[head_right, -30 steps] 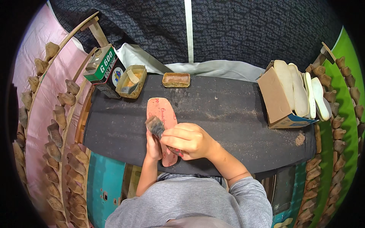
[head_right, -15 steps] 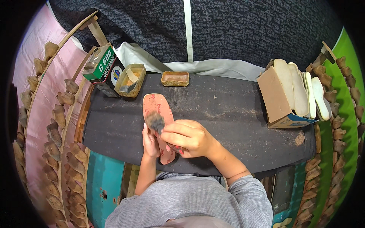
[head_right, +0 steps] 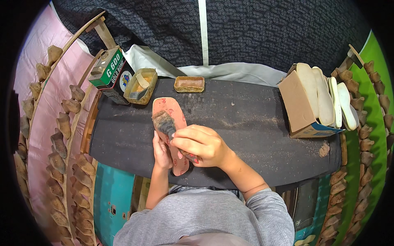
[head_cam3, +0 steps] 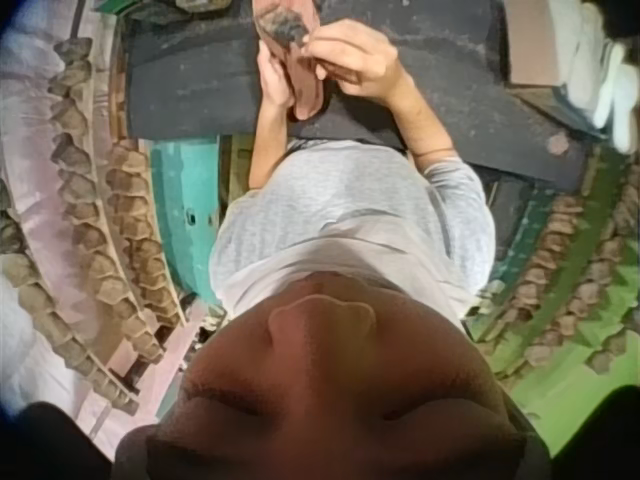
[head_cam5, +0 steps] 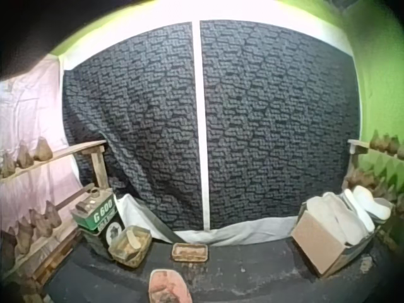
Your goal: Applying adhesive to shoe insoles and outsoles using a brush at a workbench.
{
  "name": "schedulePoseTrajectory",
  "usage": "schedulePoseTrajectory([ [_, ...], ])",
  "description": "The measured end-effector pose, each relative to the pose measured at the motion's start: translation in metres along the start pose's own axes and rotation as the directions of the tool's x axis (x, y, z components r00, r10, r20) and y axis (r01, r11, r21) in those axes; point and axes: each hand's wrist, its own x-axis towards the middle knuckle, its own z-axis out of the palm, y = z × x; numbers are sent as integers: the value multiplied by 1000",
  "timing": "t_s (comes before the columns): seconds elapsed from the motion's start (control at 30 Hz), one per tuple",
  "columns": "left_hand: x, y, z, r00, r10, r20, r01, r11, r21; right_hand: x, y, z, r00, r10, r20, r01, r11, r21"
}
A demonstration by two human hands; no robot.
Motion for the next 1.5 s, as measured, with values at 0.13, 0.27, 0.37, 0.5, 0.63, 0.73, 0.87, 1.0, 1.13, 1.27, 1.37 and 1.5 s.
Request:
schedulePoseTrajectory([
  [0.13,3,9,-5,998,-47,-35,47,999,20,-1,-4,-2,987,-4,160,-12,995,99],
  [0.27,3,11,-1,999,-36,-15,37,999,23,-2,-3,-4,990,-5,144,-12,993,121],
  [0.37,5,4,-4,999,26,-28,-24,998,64,2,-4,-1,997,-50,63,47,998,49],
  [0.5,5,0,-13,998,-1,-65,7,996,89,-2,-5,1,994,-24,108,21,999,25],
  [0.63,7,-3,-18,999,-41,-5,41,997,-59,-4,-5,-5,983,14,183,-32,995,95],
  [0.73,1,1,-3,995,-70,-68,70,998,0,0,-3,-5,992,-11,129,4,998,55],
  [0.87,0,10,7,1000,-26,-7,25,999,-27,-3,1,-4,996,-16,92,13,999,29],
  [1.0,7,16,3,995,-55,-80,46,993,-111,-8,-6,-7,979,21,203,-52,988,148],
  [1.13,4,23,4,1000,-11,-15,10,1000,-18,-3,-7,-10,978,19,206,-59,981,187],
  [1.27,1,23,16,1000,6,-20,-7,999,-39,3,-2,-3,997,-28,76,23,998,66],
  [1.37,2,21,20,991,26,-129,-32,998,-46,1,-5,-3,997,-15,78,14,1000,17],
  [1.5,5,26,7,999,-47,-9,45,992,-121,-2,-10,-9,968,20,252,-67,982,179],
])
